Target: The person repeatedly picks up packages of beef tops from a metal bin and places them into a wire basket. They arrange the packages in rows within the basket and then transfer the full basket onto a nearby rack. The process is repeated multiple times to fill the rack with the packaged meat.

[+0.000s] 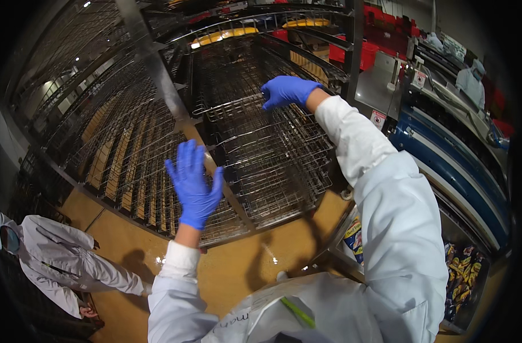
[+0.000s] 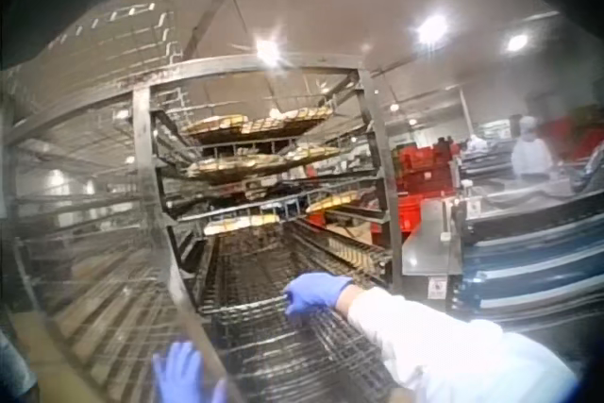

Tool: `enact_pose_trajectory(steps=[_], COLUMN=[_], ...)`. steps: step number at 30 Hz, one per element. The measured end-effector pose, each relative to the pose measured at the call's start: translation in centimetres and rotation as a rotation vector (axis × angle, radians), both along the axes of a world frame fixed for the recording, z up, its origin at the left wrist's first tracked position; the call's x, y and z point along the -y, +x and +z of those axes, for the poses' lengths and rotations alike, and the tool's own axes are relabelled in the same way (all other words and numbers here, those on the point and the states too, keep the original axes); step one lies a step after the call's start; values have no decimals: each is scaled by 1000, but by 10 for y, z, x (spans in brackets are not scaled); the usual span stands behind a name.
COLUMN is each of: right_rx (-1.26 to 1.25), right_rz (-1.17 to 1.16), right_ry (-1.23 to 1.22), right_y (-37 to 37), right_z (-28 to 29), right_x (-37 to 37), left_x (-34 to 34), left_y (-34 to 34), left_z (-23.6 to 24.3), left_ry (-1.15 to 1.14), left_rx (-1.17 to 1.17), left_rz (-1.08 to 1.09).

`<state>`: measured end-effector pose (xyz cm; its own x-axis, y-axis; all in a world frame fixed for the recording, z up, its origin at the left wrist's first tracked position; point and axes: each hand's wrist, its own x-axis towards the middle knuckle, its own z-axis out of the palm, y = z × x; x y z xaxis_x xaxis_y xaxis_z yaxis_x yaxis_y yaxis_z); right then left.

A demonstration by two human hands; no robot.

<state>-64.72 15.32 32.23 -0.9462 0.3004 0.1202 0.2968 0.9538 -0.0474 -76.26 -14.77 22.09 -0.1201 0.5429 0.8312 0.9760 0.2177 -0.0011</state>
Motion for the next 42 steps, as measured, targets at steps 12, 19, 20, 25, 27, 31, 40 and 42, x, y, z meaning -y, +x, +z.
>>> enact_pose_trajectory(steps=[12,19,20,25,27,31,40,42], right_rx=[-131,-118,-146,-265,-122,-244,-205,-93], right_rz=[216,231,217,258,117,-119,-176,-235], right_ry=[154,71,30,27,-39,-397,-306,-242], right_y=[243,451,474,576,606,639,627,618], right_z=[74,-6,-30,-175,-248,-360,-400,-379], right_x=[204,211,200,188,198,248,289,298], left_x=[61,36,40,44,38,71,56,38], left_y=[-6,143,164,267,304,336,329,320], left_z=[76,28,16,-84,-141,-233,-240,-245], left_ry=[-13,-114,-143,-501,-527,-1019,-1395,-1329], left_rx=[-170,-92,-193,-175,-4,-93,-237,-270], left_rz=[58,-416,-413,-384,-414,-481,-428,-416])
